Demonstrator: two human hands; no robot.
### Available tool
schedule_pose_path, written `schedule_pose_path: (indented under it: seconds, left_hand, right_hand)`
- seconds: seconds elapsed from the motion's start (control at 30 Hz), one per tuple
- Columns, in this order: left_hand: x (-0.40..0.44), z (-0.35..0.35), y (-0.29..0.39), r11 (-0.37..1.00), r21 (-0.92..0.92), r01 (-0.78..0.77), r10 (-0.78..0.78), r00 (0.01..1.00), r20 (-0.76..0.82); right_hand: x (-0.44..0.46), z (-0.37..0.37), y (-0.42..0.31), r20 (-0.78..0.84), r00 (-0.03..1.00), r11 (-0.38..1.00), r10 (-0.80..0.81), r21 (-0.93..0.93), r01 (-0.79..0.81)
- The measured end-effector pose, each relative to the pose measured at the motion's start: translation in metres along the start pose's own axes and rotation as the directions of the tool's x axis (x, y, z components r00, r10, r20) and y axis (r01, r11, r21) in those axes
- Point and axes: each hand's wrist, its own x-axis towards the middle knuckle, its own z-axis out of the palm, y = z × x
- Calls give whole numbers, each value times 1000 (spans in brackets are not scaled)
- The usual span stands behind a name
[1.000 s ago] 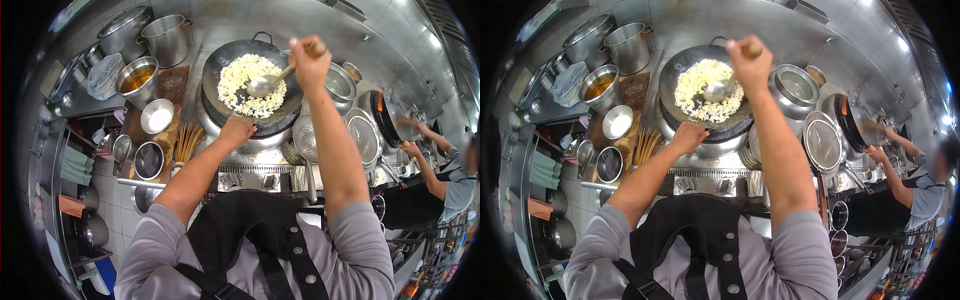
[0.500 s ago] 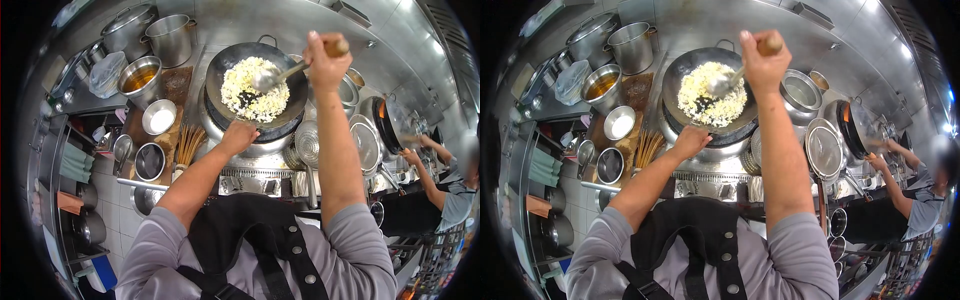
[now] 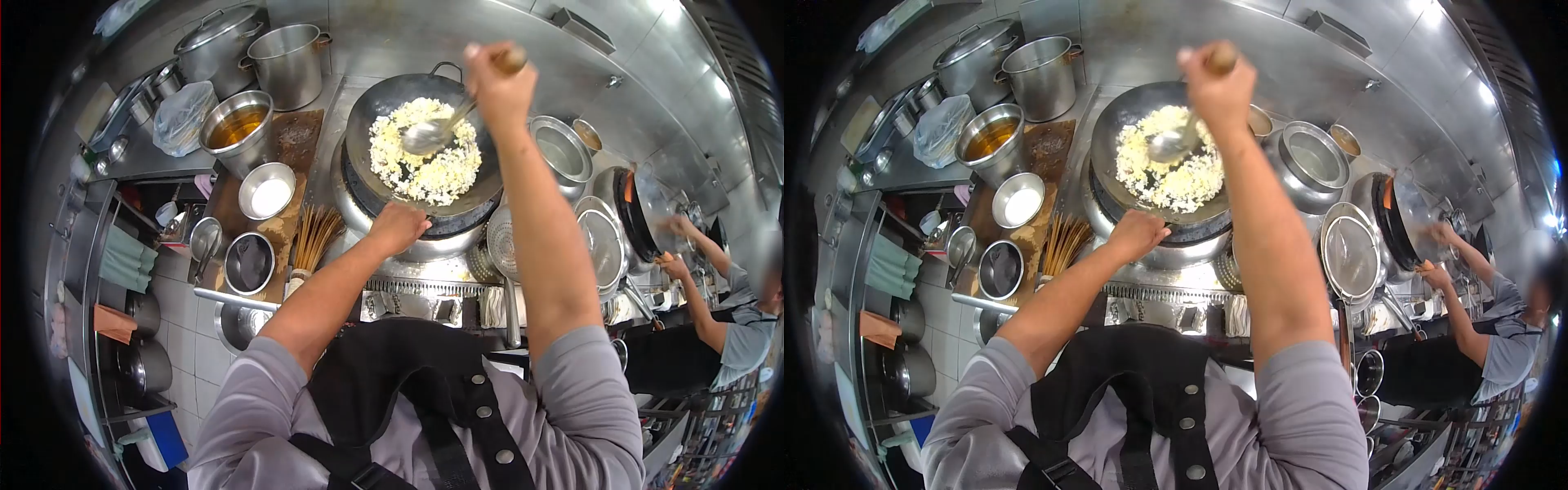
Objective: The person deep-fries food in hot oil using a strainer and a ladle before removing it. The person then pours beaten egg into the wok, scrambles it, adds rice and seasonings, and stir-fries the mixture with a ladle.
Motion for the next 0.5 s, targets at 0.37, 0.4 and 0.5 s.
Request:
schedule_pose_path:
  seconds: [0.37,0.4,0.5]
  left_hand:
    - [-7,2,1,997,-77,-20,14,997,-78]
    - [-6,2,2,998,-67,-7,4,999,-43]
    - [-2,-1,1,998,-65,10,-11,1000,-19]
  right_hand:
    - [9,-46,-1,-92,988,986,123,122,-112]
    - [18,-54,-25,-152,981,988,121,115,-104]
    - [1,-79,-34,-219,974,994,52,108,-29]
